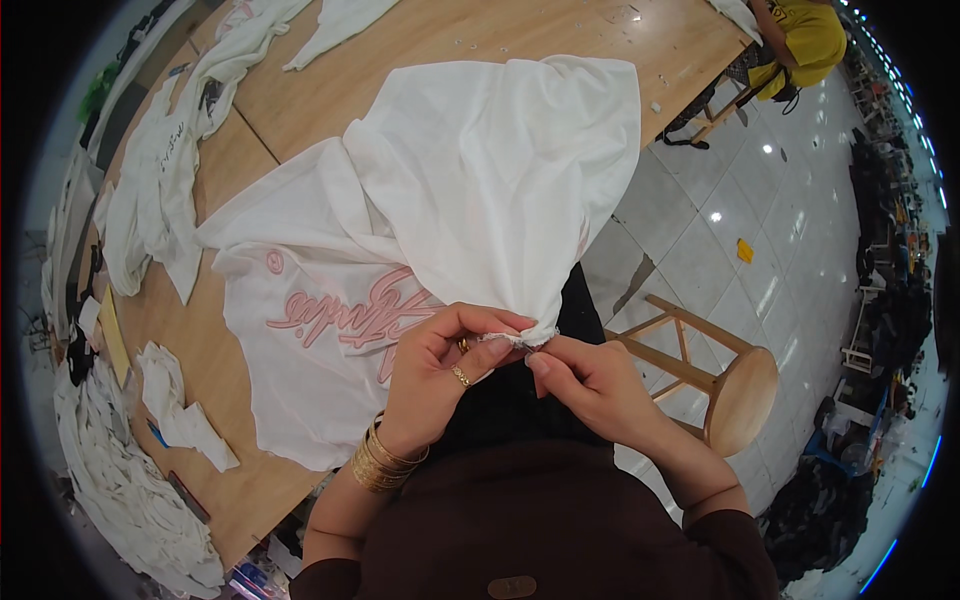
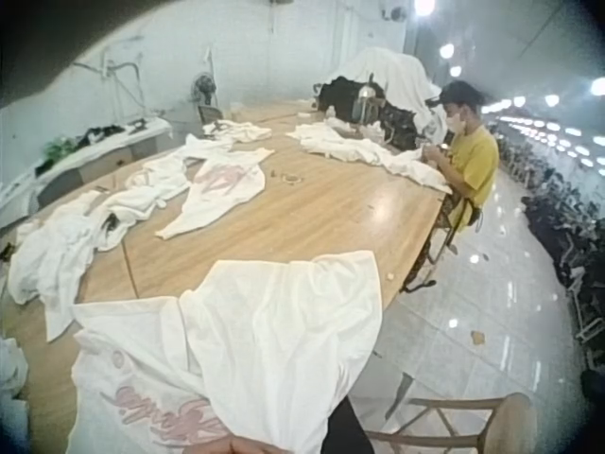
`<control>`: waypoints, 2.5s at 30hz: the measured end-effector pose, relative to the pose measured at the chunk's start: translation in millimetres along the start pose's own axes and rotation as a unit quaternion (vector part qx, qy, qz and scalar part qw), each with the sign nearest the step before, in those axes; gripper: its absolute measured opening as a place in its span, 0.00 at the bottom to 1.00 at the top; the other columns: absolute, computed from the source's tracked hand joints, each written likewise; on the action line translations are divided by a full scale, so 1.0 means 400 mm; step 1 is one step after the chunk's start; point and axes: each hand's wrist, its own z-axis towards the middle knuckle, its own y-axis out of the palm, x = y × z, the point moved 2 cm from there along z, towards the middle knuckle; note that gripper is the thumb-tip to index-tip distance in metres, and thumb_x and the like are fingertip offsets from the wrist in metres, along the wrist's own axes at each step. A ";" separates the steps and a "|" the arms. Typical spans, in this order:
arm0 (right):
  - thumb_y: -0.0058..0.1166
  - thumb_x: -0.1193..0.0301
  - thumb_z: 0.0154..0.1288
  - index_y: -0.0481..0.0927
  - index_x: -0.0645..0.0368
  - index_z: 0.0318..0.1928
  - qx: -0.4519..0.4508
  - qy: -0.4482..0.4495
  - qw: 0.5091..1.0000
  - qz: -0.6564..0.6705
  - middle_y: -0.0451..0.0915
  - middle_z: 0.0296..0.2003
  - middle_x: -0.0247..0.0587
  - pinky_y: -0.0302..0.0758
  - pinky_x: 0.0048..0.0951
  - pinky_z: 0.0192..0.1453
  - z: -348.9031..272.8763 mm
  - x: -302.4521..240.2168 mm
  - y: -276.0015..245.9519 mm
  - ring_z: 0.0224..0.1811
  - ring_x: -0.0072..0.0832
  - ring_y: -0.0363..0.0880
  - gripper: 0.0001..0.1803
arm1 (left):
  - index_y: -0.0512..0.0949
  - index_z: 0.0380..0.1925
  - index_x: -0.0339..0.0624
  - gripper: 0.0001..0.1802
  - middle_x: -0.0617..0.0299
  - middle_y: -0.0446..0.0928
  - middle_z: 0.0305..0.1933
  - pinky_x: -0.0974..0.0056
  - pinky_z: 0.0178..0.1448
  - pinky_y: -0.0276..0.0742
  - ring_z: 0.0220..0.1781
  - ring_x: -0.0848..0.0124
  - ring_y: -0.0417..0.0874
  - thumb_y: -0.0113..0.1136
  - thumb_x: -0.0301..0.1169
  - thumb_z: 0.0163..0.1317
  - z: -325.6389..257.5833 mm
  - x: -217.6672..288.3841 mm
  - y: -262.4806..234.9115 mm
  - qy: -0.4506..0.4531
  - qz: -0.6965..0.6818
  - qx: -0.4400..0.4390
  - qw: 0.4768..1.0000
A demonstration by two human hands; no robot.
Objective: Trimming excess threads or fabric from white t-shirts using scissors.
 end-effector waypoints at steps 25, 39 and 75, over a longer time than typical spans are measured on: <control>0.31 0.55 0.72 0.71 0.62 0.19 -0.092 0.138 0.971 0.171 0.61 0.07 0.29 0.58 0.21 0.17 -0.008 -0.010 -0.010 0.10 0.16 0.58 0.30 | 0.74 0.35 0.35 0.06 0.52 0.75 0.49 0.68 0.53 0.75 0.44 0.74 0.77 0.51 0.27 0.63 0.005 -0.007 -0.007 -0.076 -0.069 -0.015 0.995; 0.33 0.55 0.71 0.71 0.63 0.20 -0.109 0.177 0.969 0.131 0.60 0.08 0.30 0.58 0.23 0.18 -0.012 -0.035 -0.023 0.12 0.17 0.57 0.29 | 0.74 0.34 0.34 0.06 0.53 0.75 0.47 0.70 0.50 0.77 0.43 0.75 0.78 0.52 0.27 0.63 0.004 -0.007 -0.007 -0.075 -0.048 0.003 0.996; 0.41 0.58 0.68 0.75 0.60 0.24 -0.008 0.048 0.999 0.008 0.67 0.10 0.39 0.63 0.30 0.21 0.004 -0.005 0.008 0.12 0.31 0.68 0.21 | 0.72 0.36 0.34 0.07 0.51 0.72 0.53 0.65 0.57 0.73 0.49 0.71 0.76 0.47 0.27 0.66 0.003 -0.030 -0.002 -0.087 -0.157 -0.001 0.984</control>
